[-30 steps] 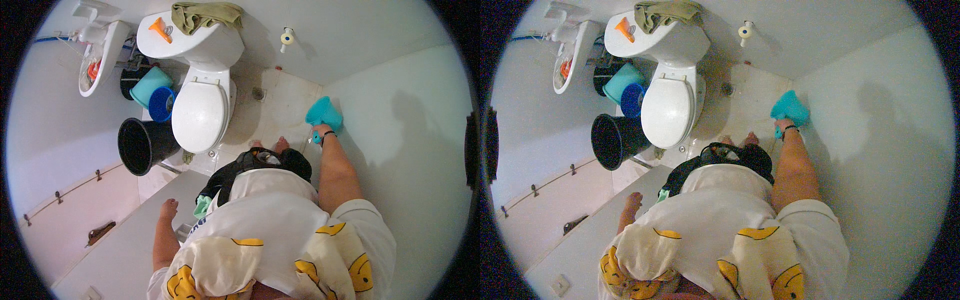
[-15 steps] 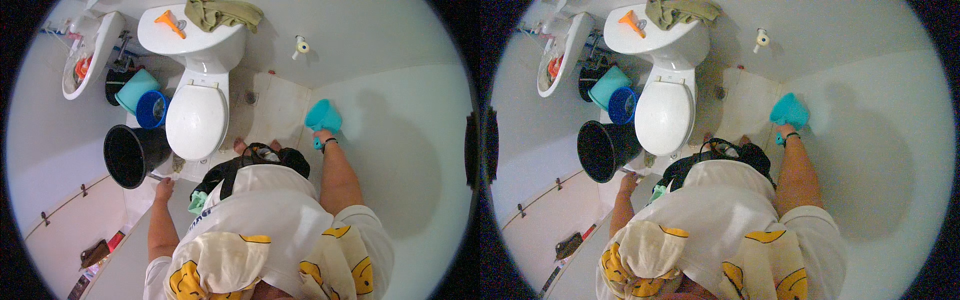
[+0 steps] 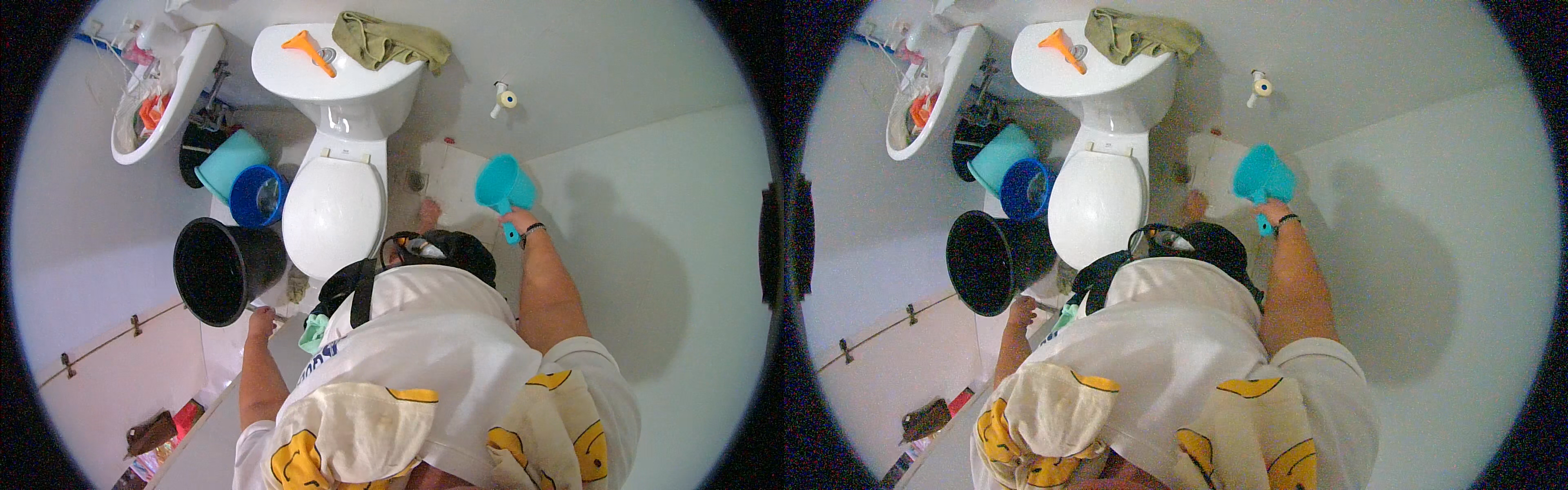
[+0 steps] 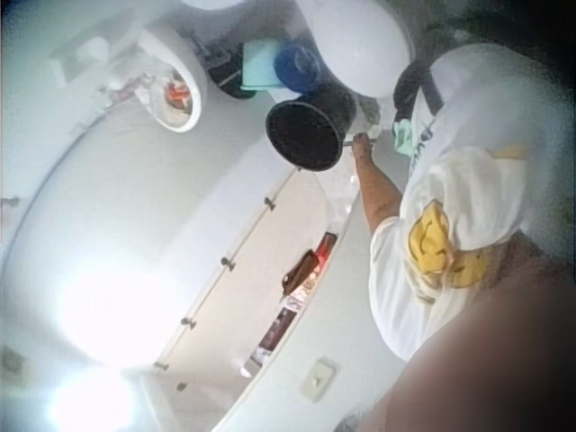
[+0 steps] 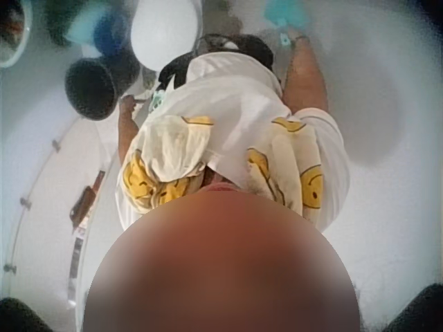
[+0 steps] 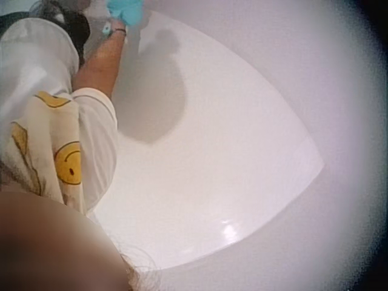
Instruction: The person prepares a cleaning solution by pouring liquid from a bottle into a cup, then uses a sponge to scrub the tiled walls of a bathroom. The person repeatedly scrubs different sections of the wall while holding the cup.
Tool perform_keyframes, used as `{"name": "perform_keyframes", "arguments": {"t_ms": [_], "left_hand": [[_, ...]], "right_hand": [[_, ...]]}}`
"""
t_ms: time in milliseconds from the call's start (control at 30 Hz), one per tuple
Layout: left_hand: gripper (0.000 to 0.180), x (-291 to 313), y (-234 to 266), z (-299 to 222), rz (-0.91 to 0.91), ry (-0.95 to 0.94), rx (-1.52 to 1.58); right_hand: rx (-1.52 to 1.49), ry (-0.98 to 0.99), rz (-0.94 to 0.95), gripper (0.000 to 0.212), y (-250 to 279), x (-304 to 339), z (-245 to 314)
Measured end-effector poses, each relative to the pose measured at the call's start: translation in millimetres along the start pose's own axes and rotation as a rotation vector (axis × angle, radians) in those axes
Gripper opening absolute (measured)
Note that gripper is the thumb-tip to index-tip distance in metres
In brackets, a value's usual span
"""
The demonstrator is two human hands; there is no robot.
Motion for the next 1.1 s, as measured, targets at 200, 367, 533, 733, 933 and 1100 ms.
{"name": "perform_keyframes", "arguments": {"t_ms": [200,367,533,733,933,1100], "left_hand": [[0.026,-31.7,7.6,8.0,-0.089,-0.307,-0.149],[0.025,39.6,26.1,12.2,-0.084,0.092,0.19],[0.022,56.9,-1.9,89.7,0.014,0.435,0.337],[0.022,77.3,-16.2,112.5,0.05,0.393,0.393],[0.029,67.2,7.7,90.4,-0.089,0.276,0.37],[0.029,60.5,1.4,71.8,-0.058,0.298,0.338]], "right_hand": [[0.257,-0.11,-0.003,0.03,10.8,23.6,-1.2],[0.285,-0.12,0.026,0.037,29.5,43.3,-2.5],[0.217,-0.171,-0.076,0.039,47.5,26.2,7.0],[0.216,-0.053,-0.051,0.04,50.6,45.0,43.7],[0.241,-0.057,-0.043,0.036,63.1,49.2,0.8],[0.036,-0.208,-0.169,0.027,52.1,99.1,11.4]]}}
Point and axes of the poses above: each hand's wrist, its own x-axis away from the middle knuckle, its own y-axis out of the back of the hand, z = x × y, the point moved 7 cm from there along -x, towards the middle knuckle, and after that the axes turned 11 degrees about -x, right-handed, at the moved point
